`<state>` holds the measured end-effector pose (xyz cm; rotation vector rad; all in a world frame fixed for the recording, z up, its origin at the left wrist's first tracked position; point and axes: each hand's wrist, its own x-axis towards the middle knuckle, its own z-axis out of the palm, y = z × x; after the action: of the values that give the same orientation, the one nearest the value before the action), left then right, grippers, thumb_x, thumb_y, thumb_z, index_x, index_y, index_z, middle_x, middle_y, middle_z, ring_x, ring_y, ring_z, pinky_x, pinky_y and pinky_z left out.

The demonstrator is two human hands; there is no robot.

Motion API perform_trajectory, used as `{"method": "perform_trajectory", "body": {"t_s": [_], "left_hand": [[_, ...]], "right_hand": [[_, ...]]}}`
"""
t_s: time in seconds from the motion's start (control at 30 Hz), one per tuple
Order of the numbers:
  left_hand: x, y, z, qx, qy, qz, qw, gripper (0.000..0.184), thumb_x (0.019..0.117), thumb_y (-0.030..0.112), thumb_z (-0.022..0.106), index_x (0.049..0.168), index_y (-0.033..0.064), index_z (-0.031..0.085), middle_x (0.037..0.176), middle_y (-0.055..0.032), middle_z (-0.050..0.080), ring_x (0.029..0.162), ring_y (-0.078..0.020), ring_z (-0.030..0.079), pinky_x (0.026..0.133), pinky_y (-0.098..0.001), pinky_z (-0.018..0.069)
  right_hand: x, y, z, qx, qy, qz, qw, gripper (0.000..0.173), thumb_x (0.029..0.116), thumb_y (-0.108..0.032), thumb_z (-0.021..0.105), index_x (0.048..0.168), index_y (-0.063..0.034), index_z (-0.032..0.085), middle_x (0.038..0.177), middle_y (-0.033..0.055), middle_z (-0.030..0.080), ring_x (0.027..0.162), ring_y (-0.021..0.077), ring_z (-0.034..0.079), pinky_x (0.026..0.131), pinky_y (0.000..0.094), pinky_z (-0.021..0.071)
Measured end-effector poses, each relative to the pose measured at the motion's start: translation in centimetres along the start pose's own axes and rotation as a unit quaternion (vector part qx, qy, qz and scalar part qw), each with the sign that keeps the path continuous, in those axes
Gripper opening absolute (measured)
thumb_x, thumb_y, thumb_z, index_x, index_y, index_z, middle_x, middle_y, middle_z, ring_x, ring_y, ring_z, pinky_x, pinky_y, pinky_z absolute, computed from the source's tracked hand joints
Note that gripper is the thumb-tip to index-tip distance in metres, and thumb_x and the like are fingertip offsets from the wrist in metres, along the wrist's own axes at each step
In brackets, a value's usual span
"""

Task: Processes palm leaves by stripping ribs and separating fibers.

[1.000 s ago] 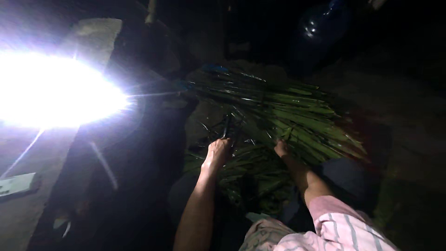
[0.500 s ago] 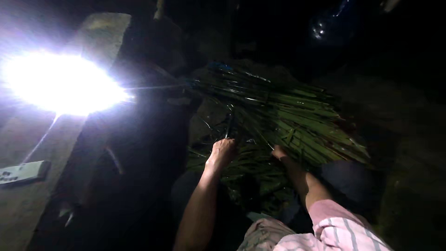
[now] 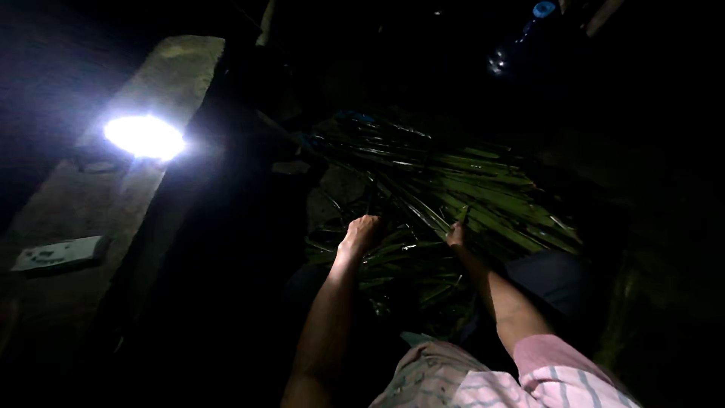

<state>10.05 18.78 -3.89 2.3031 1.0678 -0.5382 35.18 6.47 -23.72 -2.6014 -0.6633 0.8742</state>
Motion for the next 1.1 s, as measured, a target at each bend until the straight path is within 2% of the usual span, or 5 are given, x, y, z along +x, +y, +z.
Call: {"method": "perform_trajectory", "body": {"t_s": [0.43, 0.6, 0.8, 0.93, 1.1], "left_hand": [[-0.3, -0.5, 2.6, -0.011, 0.017, 0.033, 0.999, 0.035, 0.1033, 0.033, 0.056, 0.119, 0.0053, 0.069, 0.116, -0.0202, 0.07, 0.112, -0.0383, 0.067, 0.095, -0.0612, 0.0501], [-1.4, -1.0, 4.0, -0.037, 0.043, 0.059, 0.997, 0.031, 0.1004, 0.026, 0.061, 0.12, 0.0033, 0.069, 0.118, -0.0197, 0.069, 0.113, -0.0359, 0.066, 0.099, -0.0549, 0.0495], [-0.9, -1.5, 6.2, -0.082, 0.125, 0.129, 0.98, 0.028, 0.0994, 0.016, 0.064, 0.123, 0.0024, 0.069, 0.125, -0.0188, 0.068, 0.119, -0.0333, 0.064, 0.106, -0.0492, 0.048], [1.5, 0.4, 5.4, -0.109, 0.124, 0.157, 0.974, 0.033, 0.1034, 0.028, 0.061, 0.125, 0.0054, 0.069, 0.128, -0.018, 0.067, 0.122, -0.0362, 0.062, 0.105, -0.056, 0.0472], [1.6, 3.1, 6.6, -0.223, 0.148, 0.177, 0.947, 0.042, 0.1055, 0.032, 0.054, 0.139, 0.0091, 0.063, 0.137, -0.014, 0.065, 0.129, -0.0275, 0.06, 0.113, -0.0461, 0.0437]], "right_hand": [[-3.0, -1.4, -5.1, 0.142, 0.168, -0.095, 0.971, 0.047, 0.0971, -0.021, 0.069, 0.139, -0.0028, 0.058, 0.133, 0.0213, 0.064, 0.123, 0.0377, 0.062, 0.104, 0.0553, 0.0476], [-3.2, -2.4, -7.0, 0.236, 0.082, -0.044, 0.967, 0.035, 0.1019, -0.016, 0.062, 0.135, -0.0023, 0.06, 0.124, 0.0235, 0.063, 0.093, 0.0316, 0.068, 0.081, 0.0478, 0.0569], [-5.7, -5.3, -9.8, 0.478, -0.073, -0.031, 0.875, 0.035, 0.1045, -0.009, 0.057, 0.139, -0.0087, 0.049, 0.095, 0.0096, 0.064, 0.054, 0.0089, 0.051, 0.047, 0.022, 0.0419], [-8.3, -6.3, -11.2, 0.51, -0.194, -0.127, 0.829, 0.032, 0.1041, 0.0, 0.037, 0.129, -0.0071, 0.057, 0.094, 0.0064, 0.069, 0.048, 0.0032, 0.045, 0.044, 0.018, 0.0382], [-9.5, -5.1, -10.3, 0.489, -0.23, -0.237, 0.807, 0.023, 0.1057, -0.01, 0.044, 0.121, -0.0061, 0.06, 0.098, 0.0054, 0.071, 0.05, 0.0022, 0.047, 0.045, 0.0175, 0.0396]]}}
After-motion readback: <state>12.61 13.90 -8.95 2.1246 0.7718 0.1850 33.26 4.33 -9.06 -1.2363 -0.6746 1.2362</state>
